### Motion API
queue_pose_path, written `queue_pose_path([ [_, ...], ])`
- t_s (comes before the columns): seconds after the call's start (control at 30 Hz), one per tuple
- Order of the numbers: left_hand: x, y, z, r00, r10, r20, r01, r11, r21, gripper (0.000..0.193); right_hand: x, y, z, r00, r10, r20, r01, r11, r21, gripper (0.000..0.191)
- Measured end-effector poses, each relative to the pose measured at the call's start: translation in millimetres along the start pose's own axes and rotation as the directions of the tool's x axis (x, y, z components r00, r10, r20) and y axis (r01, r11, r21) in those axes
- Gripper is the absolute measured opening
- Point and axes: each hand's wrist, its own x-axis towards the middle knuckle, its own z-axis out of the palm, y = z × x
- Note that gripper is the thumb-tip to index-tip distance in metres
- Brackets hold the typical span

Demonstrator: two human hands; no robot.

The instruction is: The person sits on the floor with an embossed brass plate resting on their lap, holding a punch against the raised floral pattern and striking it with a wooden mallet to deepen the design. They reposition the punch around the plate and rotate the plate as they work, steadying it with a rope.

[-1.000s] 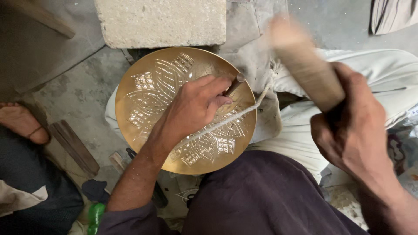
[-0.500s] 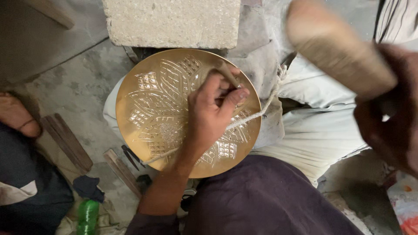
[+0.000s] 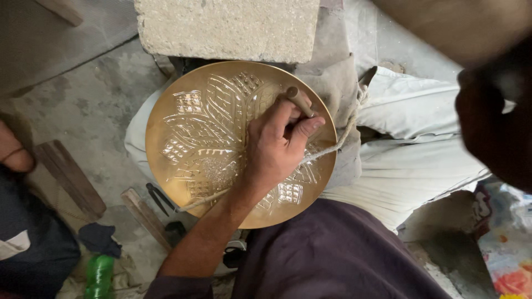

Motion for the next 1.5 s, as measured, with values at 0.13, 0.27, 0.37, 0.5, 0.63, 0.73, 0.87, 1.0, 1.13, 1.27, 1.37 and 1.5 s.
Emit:
queue_pose_path([
  [0.13, 1, 2, -1, 0.999, 0.035, -0.034, -0.034, 0.999, 0.016, 0.021, 13, -6, -12, 0.999, -0.032, -0.004, 0.032, 0.999, -0.037, 0.051],
  [0.27, 0, 2, -4, 0.999, 0.018, -0.050, -0.014, 0.997, 0.079, 0.021, 24, -10, -23, 0.998, -0.069, 0.002, 0.069, 0.996, -0.062, 0.051],
  [0.37, 0, 0, -5, 0.999, 0.034, -0.022, -0.032, 0.996, 0.082, 0.019, 28, -11, -26, 0.996, -0.089, 0.011, 0.090, 0.991, -0.096, 0.052],
  [0.5, -3, -3, -5, 0.998, 0.054, -0.037, -0.051, 0.996, 0.071, 0.021, 32, -14, -27, 0.993, -0.117, 0.030, 0.121, 0.982, -0.146, 0.052],
  [0.63, -3, -3, -8, 0.993, 0.104, -0.048, -0.100, 0.990, 0.097, 0.023, 38, -20, -36, 0.994, -0.102, 0.048, 0.108, 0.986, -0.129, 0.053],
  [0.73, 0, -4, -9, 0.997, 0.072, -0.015, -0.070, 0.991, 0.112, 0.023, 42, -24, -43, 0.982, -0.169, 0.091, 0.186, 0.953, -0.241, 0.054],
  [0.87, -1, -2, -11, 0.994, 0.106, -0.027, -0.103, 0.990, 0.093, 0.022, 40, -20, -35, 0.989, -0.084, 0.124, 0.106, 0.977, -0.183, 0.053],
  [1.0, 0, -2, -12, 0.993, 0.116, -0.033, -0.113, 0.990, 0.084, 0.021, 28, -5, -23, 0.995, -0.039, 0.096, 0.042, 0.999, -0.029, 0.054],
  [1.13, -1, -4, -11, 0.994, 0.104, -0.027, -0.101, 0.989, 0.107, 0.020, 21, 1, -25, 0.991, -0.127, 0.043, 0.130, 0.990, -0.056, 0.057],
  [1.27, 0, -8, -10, 0.996, 0.086, 0.001, -0.086, 0.994, 0.067, 0.019, 30, -16, -34, 0.987, -0.159, 0.011, 0.159, 0.987, -0.008, 0.060],
  [1.37, -2, -10, -10, 0.992, 0.122, -0.035, -0.117, 0.986, 0.119, 0.021, 39, -34, -44, 0.988, -0.154, 0.010, 0.154, 0.984, -0.085, 0.061],
  [1.5, -4, -12, -10, 0.991, 0.136, -0.013, -0.134, 0.984, 0.113, 0.020, 41, -47, -48, 0.997, -0.073, -0.027, 0.070, 0.990, -0.121, 0.061],
])
